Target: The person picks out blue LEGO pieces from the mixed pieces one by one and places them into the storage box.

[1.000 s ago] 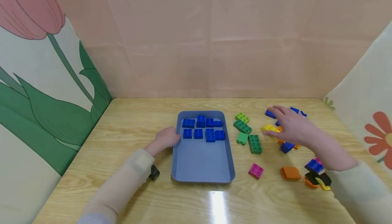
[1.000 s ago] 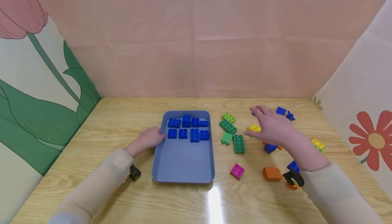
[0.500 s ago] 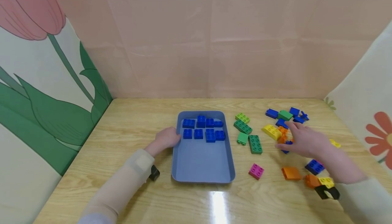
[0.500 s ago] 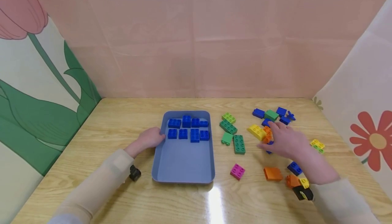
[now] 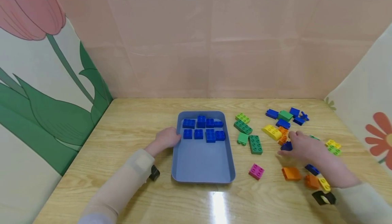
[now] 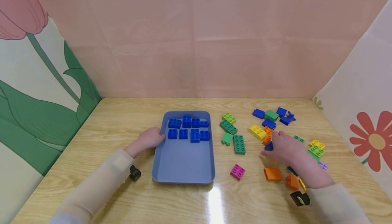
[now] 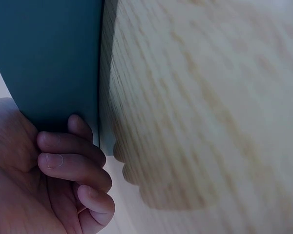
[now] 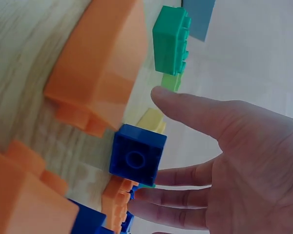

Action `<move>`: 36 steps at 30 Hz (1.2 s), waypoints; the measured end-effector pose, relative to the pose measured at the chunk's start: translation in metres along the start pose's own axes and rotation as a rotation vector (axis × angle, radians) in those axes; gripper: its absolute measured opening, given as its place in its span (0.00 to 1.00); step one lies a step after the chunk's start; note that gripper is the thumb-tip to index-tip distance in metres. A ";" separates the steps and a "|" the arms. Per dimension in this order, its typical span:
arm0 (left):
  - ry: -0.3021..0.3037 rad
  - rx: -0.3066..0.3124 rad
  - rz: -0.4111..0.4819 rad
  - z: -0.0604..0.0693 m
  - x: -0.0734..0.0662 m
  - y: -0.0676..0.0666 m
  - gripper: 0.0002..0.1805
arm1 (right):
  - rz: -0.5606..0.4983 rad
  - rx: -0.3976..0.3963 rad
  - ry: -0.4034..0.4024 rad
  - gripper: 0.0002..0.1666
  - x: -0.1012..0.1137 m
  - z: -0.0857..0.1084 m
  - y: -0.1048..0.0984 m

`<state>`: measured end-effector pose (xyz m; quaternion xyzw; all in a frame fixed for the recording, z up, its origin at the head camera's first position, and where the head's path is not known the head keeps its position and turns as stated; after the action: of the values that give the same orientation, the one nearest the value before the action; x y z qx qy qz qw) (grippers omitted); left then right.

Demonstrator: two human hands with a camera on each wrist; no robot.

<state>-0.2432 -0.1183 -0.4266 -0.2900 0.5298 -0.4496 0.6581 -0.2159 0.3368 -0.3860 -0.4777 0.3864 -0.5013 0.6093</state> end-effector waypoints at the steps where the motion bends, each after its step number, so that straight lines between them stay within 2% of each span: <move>1: 0.002 -0.001 0.001 0.000 0.000 0.000 0.19 | 0.000 0.002 0.002 0.60 0.000 -0.001 0.001; 9: -0.002 -0.004 0.006 0.002 -0.001 0.000 0.19 | -0.003 0.006 0.000 0.50 0.001 -0.004 0.002; 19: -0.012 0.006 0.001 0.002 -0.003 -0.001 0.19 | 0.064 -0.018 -0.038 0.32 0.002 -0.006 0.003; 36: -0.015 0.021 -0.011 0.001 -0.001 -0.002 0.19 | 0.031 -0.005 -0.034 0.28 0.000 -0.006 -0.001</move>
<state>-0.2430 -0.1179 -0.4241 -0.2897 0.5184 -0.4565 0.6625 -0.2222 0.3354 -0.3870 -0.4817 0.3846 -0.4823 0.6224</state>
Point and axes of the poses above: each hand's wrist, its own z-axis away from the middle knuckle, its own y-axis out of the palm, x = y × z, the point moved 1 cm from there along -z, towards the middle knuckle
